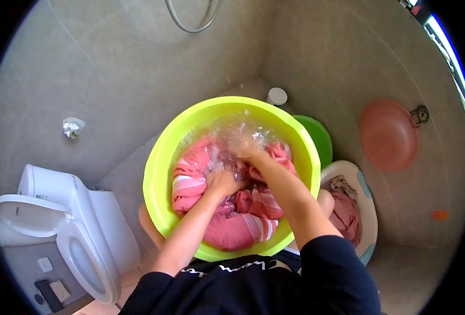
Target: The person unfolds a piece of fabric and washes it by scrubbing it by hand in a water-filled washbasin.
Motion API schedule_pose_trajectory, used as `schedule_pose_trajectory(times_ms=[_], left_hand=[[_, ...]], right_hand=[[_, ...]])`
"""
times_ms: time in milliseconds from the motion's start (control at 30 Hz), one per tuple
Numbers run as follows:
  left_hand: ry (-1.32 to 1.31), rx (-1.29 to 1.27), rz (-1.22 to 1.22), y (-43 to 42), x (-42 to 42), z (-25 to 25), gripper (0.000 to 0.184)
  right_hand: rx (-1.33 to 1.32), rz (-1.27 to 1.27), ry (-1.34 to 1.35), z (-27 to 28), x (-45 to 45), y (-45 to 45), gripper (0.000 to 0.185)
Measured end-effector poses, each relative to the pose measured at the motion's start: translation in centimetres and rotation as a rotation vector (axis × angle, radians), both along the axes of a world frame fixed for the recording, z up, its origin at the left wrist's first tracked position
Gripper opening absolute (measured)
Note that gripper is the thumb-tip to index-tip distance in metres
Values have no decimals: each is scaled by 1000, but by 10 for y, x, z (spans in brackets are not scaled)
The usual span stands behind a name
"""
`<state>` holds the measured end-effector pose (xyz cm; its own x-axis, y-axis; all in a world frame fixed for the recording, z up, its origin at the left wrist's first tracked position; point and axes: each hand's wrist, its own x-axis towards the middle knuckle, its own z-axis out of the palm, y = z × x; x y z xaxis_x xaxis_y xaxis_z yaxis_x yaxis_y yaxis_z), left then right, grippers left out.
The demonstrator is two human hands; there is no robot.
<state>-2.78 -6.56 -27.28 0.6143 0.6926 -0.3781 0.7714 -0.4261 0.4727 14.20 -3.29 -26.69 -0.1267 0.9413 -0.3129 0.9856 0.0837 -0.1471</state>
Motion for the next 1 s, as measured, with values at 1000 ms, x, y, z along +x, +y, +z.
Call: schedule_pose_trajectory(times_ms=[1000], left_hand=[[-951, -17, -242, 28, -12, -27, 104]], right_hand=[[484, -664, 874, 136, 16, -110, 31]])
